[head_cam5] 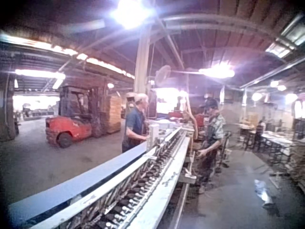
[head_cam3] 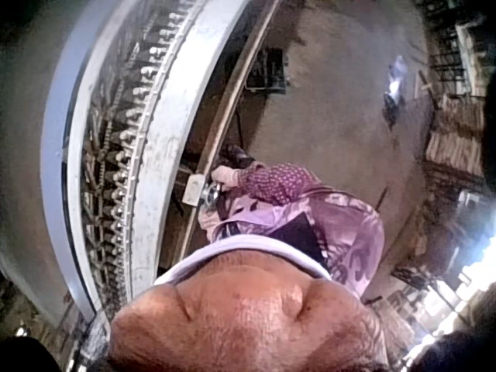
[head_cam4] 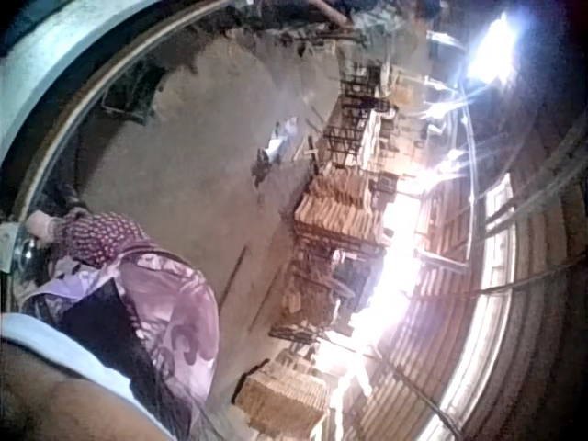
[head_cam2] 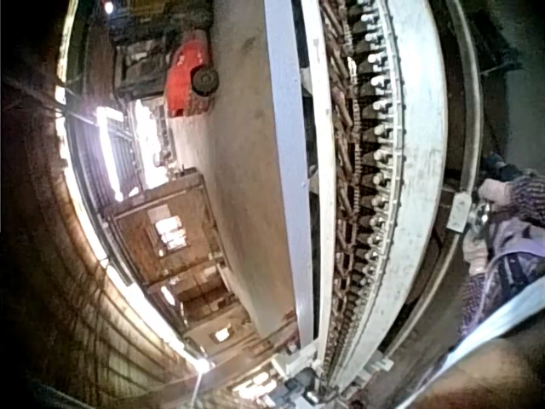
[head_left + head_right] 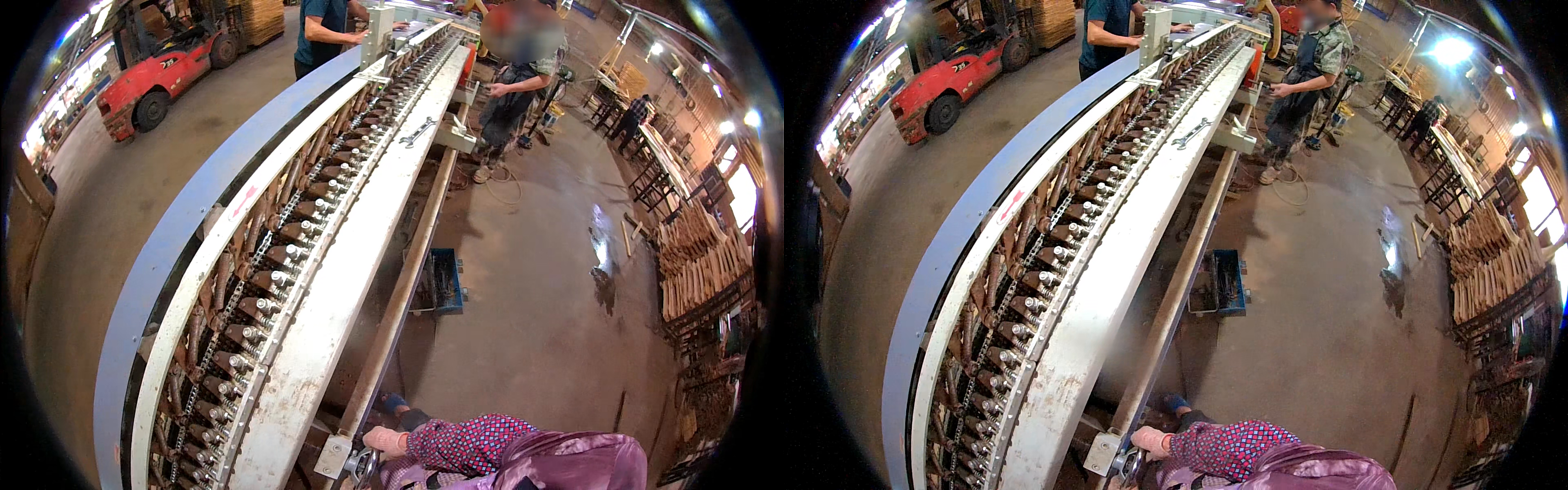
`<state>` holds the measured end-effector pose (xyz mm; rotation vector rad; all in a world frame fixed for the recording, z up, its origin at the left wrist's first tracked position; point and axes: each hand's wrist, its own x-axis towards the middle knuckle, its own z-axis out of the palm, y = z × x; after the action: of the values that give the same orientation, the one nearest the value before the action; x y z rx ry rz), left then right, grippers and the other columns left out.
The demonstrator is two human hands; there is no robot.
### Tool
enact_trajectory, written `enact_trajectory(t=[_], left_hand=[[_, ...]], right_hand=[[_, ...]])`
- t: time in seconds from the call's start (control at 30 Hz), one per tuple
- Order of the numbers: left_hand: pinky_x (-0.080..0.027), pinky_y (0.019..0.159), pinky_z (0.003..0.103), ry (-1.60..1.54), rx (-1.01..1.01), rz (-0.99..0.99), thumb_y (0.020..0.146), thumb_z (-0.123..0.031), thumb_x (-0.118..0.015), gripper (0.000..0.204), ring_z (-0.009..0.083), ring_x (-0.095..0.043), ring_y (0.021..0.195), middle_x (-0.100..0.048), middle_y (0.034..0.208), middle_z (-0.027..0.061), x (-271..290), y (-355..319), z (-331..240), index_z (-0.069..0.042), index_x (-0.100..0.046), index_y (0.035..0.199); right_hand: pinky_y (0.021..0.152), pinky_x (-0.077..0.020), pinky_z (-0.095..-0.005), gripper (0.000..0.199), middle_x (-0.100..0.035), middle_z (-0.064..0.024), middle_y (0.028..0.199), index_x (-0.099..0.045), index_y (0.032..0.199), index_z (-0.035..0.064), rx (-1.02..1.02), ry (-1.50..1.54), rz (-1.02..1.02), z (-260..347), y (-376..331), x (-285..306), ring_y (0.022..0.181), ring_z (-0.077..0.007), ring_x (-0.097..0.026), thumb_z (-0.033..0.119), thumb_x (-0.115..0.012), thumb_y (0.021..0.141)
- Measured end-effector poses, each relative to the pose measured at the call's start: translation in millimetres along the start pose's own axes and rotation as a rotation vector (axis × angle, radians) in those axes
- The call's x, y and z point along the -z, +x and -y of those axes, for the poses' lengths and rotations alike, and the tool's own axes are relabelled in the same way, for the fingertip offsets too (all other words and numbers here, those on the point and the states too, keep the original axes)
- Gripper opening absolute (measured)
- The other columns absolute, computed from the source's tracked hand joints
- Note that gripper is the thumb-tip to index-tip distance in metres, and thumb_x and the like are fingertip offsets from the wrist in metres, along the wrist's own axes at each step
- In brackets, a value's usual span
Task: The person uses a wrench to tighten bolts on a large, curved industrial machine. They repeatedly move along the machine's length, adjusting various fasteners and components. The person also handles a wooden plank, positioning it against the machine's frame.
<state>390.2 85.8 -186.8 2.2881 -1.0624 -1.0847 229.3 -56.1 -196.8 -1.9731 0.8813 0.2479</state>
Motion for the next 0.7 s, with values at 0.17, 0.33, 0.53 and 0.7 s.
enact_trajectory(t=[0.17,0.33,0.53,0.7], left_hand=[[-0.049,0.073,0.03,0.004,0.002,-0.002,0.092,-0.034,-0.054,0.041,0.0221,-0.063,0.092,-0.065,0.103,0.015,-1.9,1.3,-1.6,-0.003,-0.06,0.117],[-0.049,0.071,0.029,0.003,0.008,-0.007,0.092,-0.034,-0.054,0.04,0.0214,-0.063,0.091,-0.065,0.101,0.0146,-2.5,2.2,-2.8,-0.003,-0.061,0.117],[-0.049,0.07,0.028,0.0,0.009,-0.015,0.092,-0.033,-0.054,0.039,0.0206,-0.063,0.09,-0.065,0.1,0.014,-4.8,3.1,-2.9,-0.003,-0.061,0.116],[-0.049,0.069,0.028,-0.004,0.009,-0.017,0.093,-0.032,-0.054,0.038,0.0199,-0.064,0.089,-0.066,0.099,0.0136,-4.8,3.3,-1.1,-0.003,-0.061,0.116]], right_hand=[[0.083,-0.05,-0.044,0.051,-0.063,-0.019,0.092,-0.062,0.093,0.003,0.047,0.132,-0.093,-5.3,-3.2,-4.0,0.097,-0.0394,-0.061,0.019,-0.087,0.051],[0.082,-0.05,-0.0442,0.051,-0.063,-0.0191,0.09,-0.061,0.093,0.0029,0.078,0.205,-0.116,-7.6,-3.8,-8.4,0.096,-0.0403,-0.061,0.018,-0.087,0.051],[0.085,-0.0501,-0.0434,0.056,-0.063,-0.0183,0.097,-0.061,0.097,0.0041,0.077,0.119,-0.115,-3.7,-6.2,-2.3,0.1,-0.0395,-0.061,0.017,-0.087,0.049],[0.085,-0.0501,-0.0432,0.056,-0.063,-0.0183,0.095,-0.061,0.097,0.0044,0.128,0.122,-0.177,-10.8,-4.5,-11.3,0.1,-0.0392,-0.061,0.016,-0.087,0.049]])
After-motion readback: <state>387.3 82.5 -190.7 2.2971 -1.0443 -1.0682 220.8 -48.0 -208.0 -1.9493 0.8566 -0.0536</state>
